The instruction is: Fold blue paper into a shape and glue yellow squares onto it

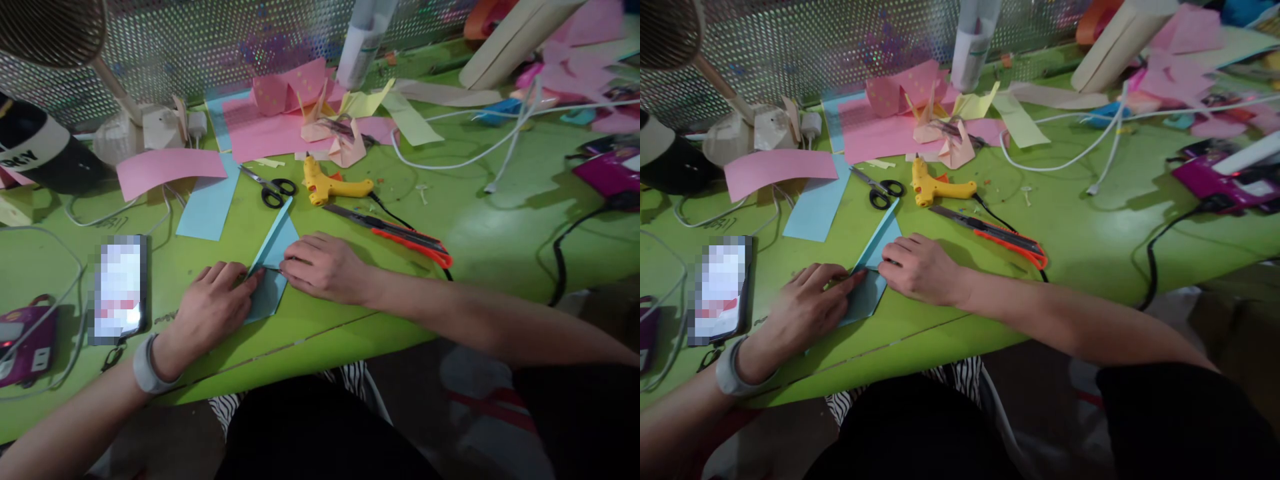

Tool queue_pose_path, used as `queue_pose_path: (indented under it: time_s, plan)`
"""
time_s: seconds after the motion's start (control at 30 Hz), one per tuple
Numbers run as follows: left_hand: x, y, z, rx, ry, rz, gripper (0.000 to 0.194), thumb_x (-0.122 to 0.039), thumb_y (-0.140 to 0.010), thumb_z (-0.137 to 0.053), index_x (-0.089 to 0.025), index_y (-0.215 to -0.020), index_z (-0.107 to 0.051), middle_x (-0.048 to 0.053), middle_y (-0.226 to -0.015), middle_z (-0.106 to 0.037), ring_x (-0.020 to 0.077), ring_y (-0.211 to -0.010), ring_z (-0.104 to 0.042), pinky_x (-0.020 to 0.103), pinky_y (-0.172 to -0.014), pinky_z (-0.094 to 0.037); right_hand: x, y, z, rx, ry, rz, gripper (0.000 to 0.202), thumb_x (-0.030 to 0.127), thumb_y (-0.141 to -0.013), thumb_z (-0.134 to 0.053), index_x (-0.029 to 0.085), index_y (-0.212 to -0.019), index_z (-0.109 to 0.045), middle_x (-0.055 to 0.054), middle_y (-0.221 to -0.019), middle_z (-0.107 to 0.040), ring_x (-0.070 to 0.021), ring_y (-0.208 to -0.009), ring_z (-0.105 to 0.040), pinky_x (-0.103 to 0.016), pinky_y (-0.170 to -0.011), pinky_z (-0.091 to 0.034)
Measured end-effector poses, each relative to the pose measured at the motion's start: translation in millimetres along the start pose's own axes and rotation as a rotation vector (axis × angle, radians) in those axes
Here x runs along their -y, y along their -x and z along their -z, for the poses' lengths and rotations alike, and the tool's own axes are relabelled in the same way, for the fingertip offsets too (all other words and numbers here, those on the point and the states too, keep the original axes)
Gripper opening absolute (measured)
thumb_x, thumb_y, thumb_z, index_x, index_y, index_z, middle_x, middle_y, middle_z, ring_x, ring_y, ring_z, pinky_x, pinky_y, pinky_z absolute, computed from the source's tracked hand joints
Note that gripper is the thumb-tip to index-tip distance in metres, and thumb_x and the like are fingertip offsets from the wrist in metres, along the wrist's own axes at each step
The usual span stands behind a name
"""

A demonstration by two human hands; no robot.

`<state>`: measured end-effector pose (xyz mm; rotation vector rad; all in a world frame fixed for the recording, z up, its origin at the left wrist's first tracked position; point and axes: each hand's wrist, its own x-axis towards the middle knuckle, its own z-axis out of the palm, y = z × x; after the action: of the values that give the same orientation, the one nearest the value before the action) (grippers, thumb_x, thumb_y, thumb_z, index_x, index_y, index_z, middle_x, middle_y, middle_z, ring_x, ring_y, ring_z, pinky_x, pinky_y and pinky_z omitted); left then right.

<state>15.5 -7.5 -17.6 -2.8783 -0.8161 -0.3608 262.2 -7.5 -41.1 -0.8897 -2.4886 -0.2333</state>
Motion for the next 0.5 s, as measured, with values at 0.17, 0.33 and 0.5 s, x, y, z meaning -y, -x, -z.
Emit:
queue_pose_path:
  time_s: [0.17, 0.33, 0.5]
  plan:
    - [-1.6, -1.2, -0.3, -0.031, 0.007, -0.018, 0.029, -0.018, -0.088, -0.053, -0.014, -0.113, -0.066, 0.012, -0.116, -0.068, 0.0292, -0.093, -0.065, 0.044, -0.071, -0.056, -0.4, -0.6, -0.8, 0.004, -0.124, -0.091, 0.024, 0.023, -0.096, -0.049, 0.016, -0.084, -0.069, -0.007, -0.085, -0.067, -0.0184, -0.079, -0.055, -0.033, -0.071, -0.040]
    - [-1.3, -1.5, -2.0, -0.025, 0.104, -0.025, 0.029, -0.017, -0.089, -0.052, -0.010, -0.115, -0.065, 0.013, -0.123, -0.068, 0.0272, -0.098, -0.067, 0.042, -0.076, -0.059, 0.0, -1.6, -4.6, 0.026, -0.275, -0.242, 0.021, 0.027, -0.095, -0.052, 0.017, -0.086, -0.068, -0.007, -0.086, -0.066, -0.0181, -0.081, -0.056, -0.032, -0.077, -0.043]
    - [-1.3, -1.5, -2.2, -0.011, 0.152, -0.029, 0.030, -0.014, -0.089, -0.052, -0.009, -0.116, -0.064, 0.013, -0.123, -0.068, 0.0274, -0.103, -0.067, 0.043, -0.080, -0.060, 1.7, -5.0, -6.6, 0.074, -0.375, -0.410, 0.022, 0.031, -0.095, -0.051, 0.017, -0.086, -0.065, -0.006, -0.087, -0.064, -0.0186, -0.084, -0.058, -0.031, -0.076, -0.045]
